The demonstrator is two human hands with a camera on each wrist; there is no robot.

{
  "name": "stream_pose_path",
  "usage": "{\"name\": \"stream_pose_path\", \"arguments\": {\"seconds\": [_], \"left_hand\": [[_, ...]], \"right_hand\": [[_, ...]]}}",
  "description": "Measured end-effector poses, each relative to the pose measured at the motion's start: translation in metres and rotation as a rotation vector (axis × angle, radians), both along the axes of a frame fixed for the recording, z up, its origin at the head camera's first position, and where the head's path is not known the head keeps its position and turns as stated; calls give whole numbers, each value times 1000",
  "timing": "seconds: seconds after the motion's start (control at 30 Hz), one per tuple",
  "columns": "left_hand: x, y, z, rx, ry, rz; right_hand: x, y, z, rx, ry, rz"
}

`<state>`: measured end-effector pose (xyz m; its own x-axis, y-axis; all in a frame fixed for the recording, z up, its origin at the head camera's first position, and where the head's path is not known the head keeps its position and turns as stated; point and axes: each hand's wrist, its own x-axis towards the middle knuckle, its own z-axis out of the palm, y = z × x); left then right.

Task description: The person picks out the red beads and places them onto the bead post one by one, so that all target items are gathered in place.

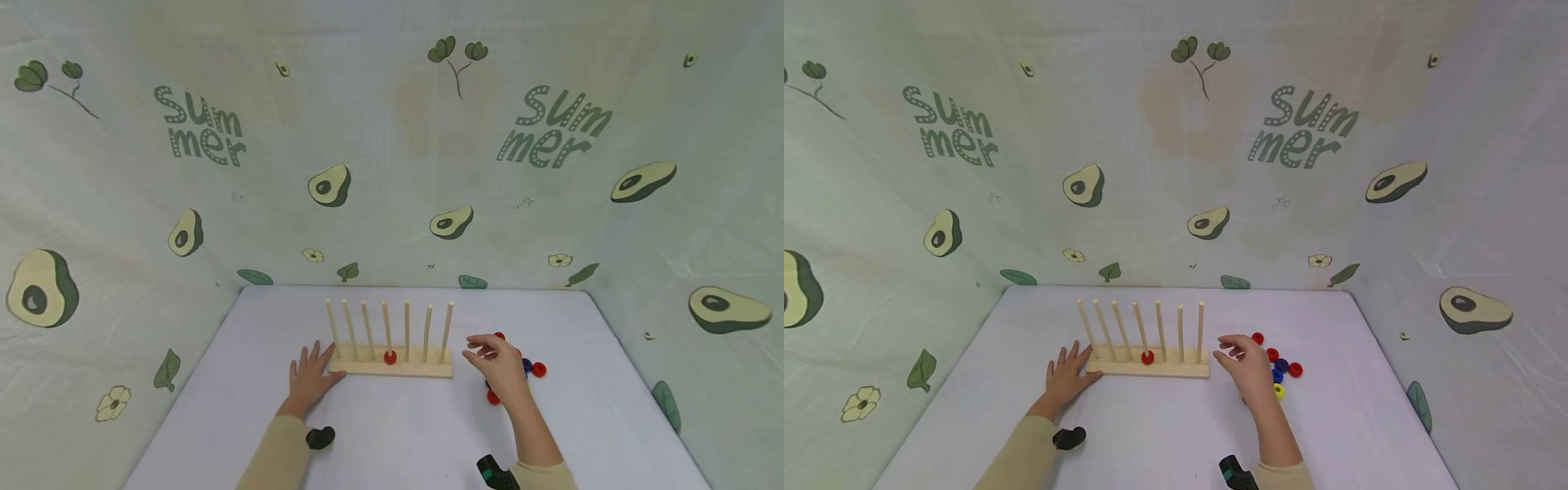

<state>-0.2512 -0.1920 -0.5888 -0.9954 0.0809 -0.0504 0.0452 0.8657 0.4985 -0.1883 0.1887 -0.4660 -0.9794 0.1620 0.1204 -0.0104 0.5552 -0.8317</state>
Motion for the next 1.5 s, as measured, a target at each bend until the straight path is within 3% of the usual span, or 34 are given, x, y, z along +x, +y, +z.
{"name": "stream_pose_path", "arguments": {"seconds": [0.4, 0.77, 1.27, 1.5], "left_hand": [[5, -3, -2, 84, 105, -12], [-5, -5, -5, 11, 20, 5], [0, -2, 0, 2, 44, 0], [3, -1, -1, 24, 67, -6]], "right_hand": [[10, 18, -24, 7, -129, -65], [20, 36, -45, 48, -160, -114], [25, 45, -71, 57, -193, -109], [26, 45, -81, 119, -176, -107]]}}
